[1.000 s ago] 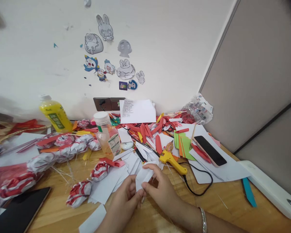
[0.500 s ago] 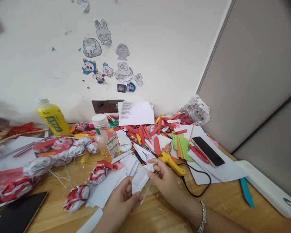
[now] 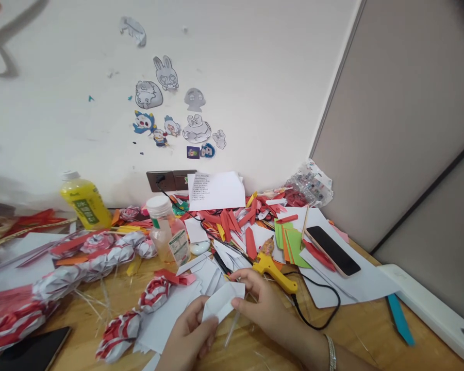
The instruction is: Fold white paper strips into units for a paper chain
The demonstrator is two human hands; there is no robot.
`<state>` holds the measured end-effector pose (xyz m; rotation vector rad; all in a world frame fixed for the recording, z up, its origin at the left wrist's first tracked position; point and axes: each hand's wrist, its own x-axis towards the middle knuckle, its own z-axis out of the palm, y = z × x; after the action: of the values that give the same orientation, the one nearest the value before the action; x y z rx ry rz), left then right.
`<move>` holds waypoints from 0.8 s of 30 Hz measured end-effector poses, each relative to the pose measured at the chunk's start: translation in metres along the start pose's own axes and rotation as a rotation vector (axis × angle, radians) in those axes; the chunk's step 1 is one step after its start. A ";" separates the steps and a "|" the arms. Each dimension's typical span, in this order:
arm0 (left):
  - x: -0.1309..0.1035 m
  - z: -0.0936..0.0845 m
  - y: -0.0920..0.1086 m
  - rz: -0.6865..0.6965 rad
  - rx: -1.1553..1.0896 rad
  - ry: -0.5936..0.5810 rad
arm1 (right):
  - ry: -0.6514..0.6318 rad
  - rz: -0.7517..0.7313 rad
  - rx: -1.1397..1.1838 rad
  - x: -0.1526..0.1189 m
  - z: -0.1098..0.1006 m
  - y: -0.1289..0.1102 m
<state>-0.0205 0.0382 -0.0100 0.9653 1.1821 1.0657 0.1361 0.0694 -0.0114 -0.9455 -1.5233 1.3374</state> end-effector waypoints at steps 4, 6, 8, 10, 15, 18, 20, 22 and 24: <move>-0.003 0.002 0.003 0.031 0.127 0.009 | -0.048 0.050 0.118 -0.002 0.005 -0.002; -0.004 0.002 0.003 0.030 0.179 -0.032 | -0.061 0.053 0.144 -0.002 0.008 0.000; -0.004 0.002 0.001 0.017 0.196 -0.074 | -0.069 0.056 0.139 -0.003 0.009 0.002; -0.004 0.002 -0.001 0.004 0.210 -0.092 | -0.063 0.072 0.086 -0.004 0.010 0.004; -0.004 0.002 -0.001 -0.002 0.248 -0.083 | -0.019 0.103 -0.034 -0.005 0.010 0.003; -0.005 0.003 0.000 -0.012 0.209 -0.078 | -0.060 0.077 -0.004 -0.004 0.007 -0.002; -0.005 0.003 0.001 -0.003 0.161 -0.063 | -0.094 0.049 0.023 -0.003 0.004 -0.006; -0.005 0.003 0.002 0.001 0.121 -0.057 | -0.108 0.037 0.037 -0.002 0.001 -0.007; -0.004 0.004 0.002 -0.008 0.110 -0.065 | -0.109 0.043 0.051 -0.001 0.000 -0.007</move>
<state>-0.0175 0.0342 -0.0070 1.0725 1.2002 0.9639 0.1365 0.0681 -0.0048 -0.8907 -1.5509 1.4724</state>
